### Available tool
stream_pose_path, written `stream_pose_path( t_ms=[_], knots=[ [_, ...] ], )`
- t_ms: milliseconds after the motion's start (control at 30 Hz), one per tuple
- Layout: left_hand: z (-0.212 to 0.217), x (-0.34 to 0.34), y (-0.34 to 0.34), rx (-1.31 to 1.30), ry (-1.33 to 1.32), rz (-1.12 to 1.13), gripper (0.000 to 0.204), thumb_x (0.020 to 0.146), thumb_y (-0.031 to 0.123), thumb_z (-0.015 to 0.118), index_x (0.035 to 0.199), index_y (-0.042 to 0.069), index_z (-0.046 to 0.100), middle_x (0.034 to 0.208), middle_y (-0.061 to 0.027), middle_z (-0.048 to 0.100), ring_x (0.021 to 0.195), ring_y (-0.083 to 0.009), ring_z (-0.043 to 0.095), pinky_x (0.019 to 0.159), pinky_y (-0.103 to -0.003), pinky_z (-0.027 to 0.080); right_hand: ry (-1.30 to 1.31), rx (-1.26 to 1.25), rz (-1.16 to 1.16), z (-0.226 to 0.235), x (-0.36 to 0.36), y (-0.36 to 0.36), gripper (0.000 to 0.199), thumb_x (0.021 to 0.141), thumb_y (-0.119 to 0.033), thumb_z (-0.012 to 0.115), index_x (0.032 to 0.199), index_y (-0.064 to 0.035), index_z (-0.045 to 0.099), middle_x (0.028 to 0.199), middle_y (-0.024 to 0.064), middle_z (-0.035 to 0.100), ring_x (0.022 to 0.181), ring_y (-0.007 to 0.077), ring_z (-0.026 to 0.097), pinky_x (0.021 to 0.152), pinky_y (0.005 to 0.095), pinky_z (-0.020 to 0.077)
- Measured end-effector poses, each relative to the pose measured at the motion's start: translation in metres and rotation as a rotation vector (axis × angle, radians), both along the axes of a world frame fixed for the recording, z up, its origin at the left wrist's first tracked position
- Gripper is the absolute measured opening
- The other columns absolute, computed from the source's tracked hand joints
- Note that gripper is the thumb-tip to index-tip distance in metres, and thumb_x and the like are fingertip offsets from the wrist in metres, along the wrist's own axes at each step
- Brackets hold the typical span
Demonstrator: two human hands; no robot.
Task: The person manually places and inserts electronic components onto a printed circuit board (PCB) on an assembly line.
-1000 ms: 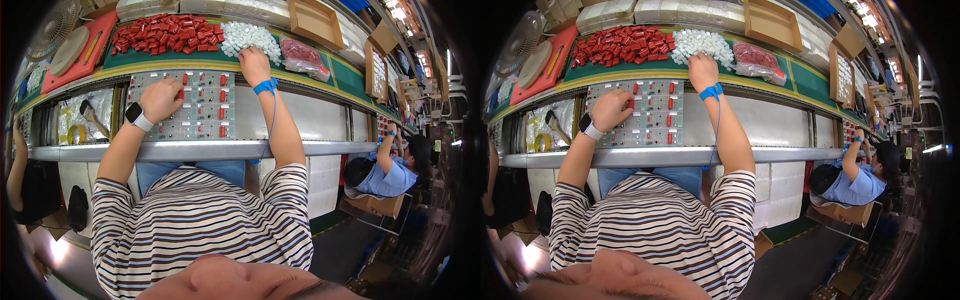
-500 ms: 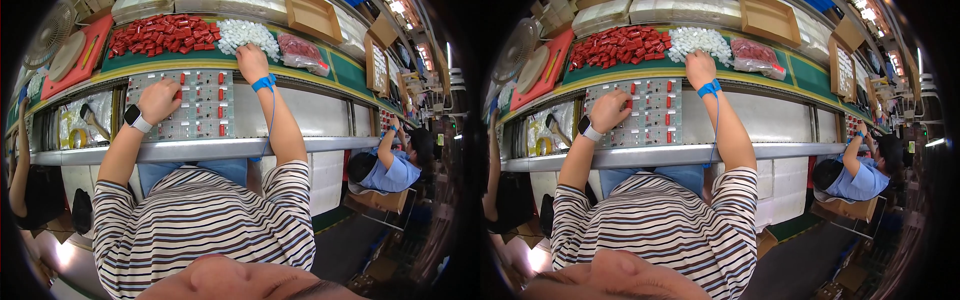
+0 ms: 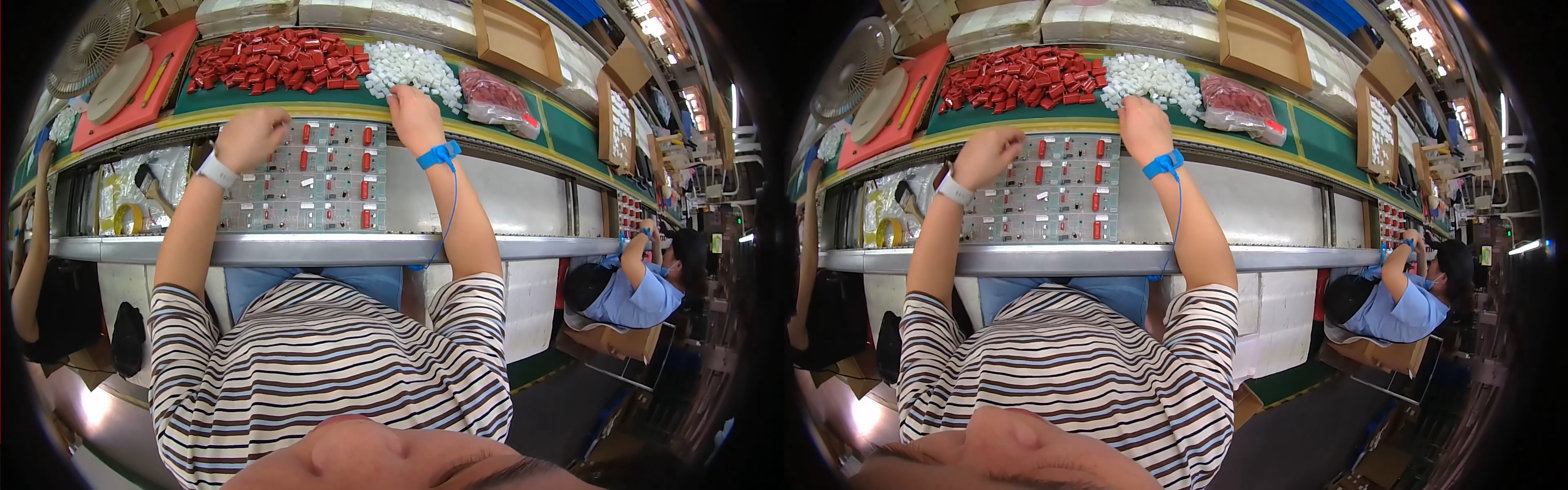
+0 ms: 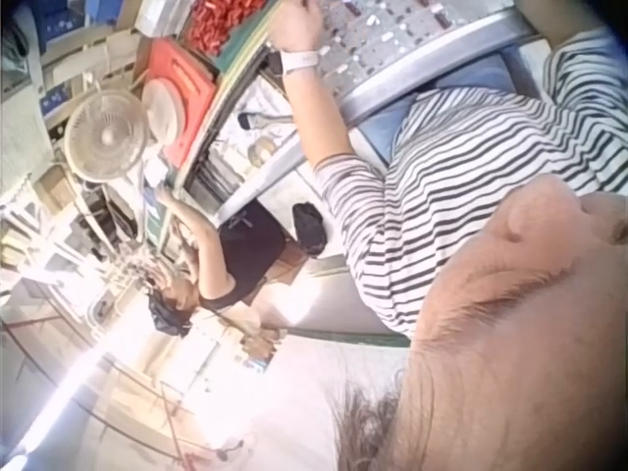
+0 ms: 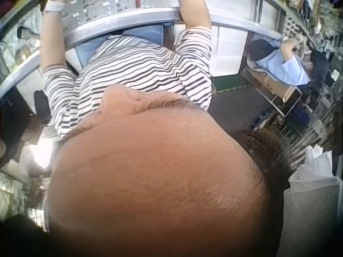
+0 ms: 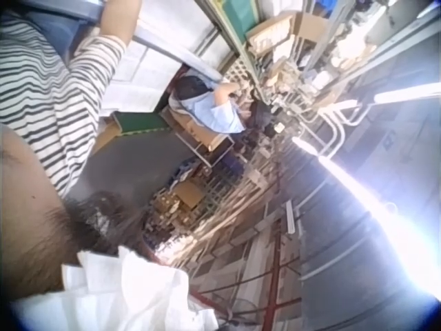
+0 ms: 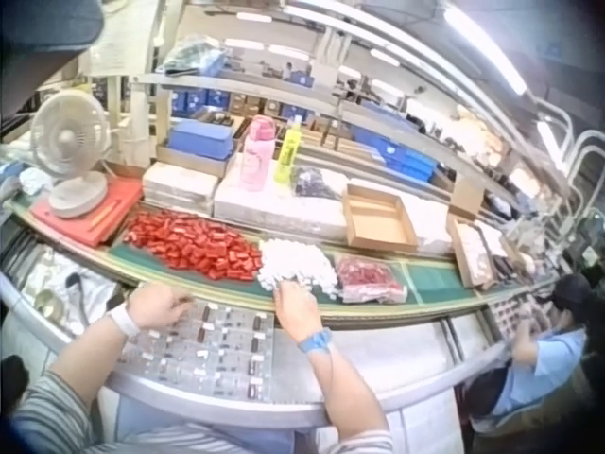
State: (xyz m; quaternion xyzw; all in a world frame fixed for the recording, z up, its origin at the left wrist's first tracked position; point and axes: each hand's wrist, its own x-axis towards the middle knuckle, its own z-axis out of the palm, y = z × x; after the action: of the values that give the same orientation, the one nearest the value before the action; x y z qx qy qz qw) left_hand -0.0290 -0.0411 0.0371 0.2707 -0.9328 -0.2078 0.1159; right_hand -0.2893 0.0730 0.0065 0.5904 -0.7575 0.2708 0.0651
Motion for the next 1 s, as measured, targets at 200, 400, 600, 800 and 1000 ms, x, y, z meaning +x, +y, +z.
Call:
stream_pose_path(
  t_ms=[200,400,600,800,1000],
  knots=[
    [-0.025,-0.010,-0.055,-0.294,-0.052,0.319,0.022,0.082,0.023,0.058,0.097,0.007,0.056,0.093,-0.0154,0.059,0.084,-0.0337,0.059,0.070,-0.042,0.049,-0.259,0.092,0.303,0.029,0.054,0.023,0.012,0.083,-0.013,0.056,0.091,-0.0053,0.060,0.087,0.0144,0.061,0.080,0.0326,0.059,0.070,0.0403,0.0475],
    [-0.027,-0.014,-0.062,-0.274,-0.090,0.367,0.024,0.081,0.023,0.060,0.098,0.007,0.055,0.096,-0.0166,0.058,0.085,-0.0342,0.059,0.070,-0.042,0.049,-0.223,0.185,0.669,0.022,0.080,0.035,0.011,0.080,-0.009,0.056,0.090,-0.0074,0.062,0.088,0.0102,0.056,0.085,0.0294,0.055,0.074,0.0366,0.0465],
    [-0.023,-0.019,-0.067,-0.287,-0.099,0.370,0.026,0.080,0.024,0.062,0.095,0.005,0.056,0.098,-0.0159,0.058,0.090,-0.0331,0.058,0.076,-0.041,0.048,-0.190,0.281,0.821,0.017,0.097,0.043,0.013,0.075,-0.005,0.056,0.087,-0.0070,0.062,0.086,0.0095,0.058,0.085,0.0291,0.055,0.077,0.0387,0.0455],
    [-0.022,-0.018,-0.073,-0.246,-0.107,0.329,0.020,0.080,0.017,0.059,0.093,0.003,0.055,0.093,-0.0171,0.060,0.088,-0.0346,0.058,0.077,-0.043,0.048,-0.138,0.309,0.764,0.006,0.102,0.040,0.010,0.074,-0.004,0.056,0.083,-0.0056,0.059,0.083,0.0088,0.060,0.085,0.0286,0.055,0.077,0.0391,0.0453],
    [-0.030,-0.008,-0.067,-0.279,0.043,0.410,0.023,0.079,0.009,0.052,0.101,0.006,0.057,0.091,-0.0181,0.061,0.086,-0.0349,0.059,0.074,-0.043,0.048,-0.135,0.294,0.742,0.007,0.104,0.039,0.010,0.073,-0.004,0.055,0.082,-0.0058,0.058,0.082,0.0085,0.060,0.085,0.0284,0.055,0.077,0.0392,0.0452]
  ],
)
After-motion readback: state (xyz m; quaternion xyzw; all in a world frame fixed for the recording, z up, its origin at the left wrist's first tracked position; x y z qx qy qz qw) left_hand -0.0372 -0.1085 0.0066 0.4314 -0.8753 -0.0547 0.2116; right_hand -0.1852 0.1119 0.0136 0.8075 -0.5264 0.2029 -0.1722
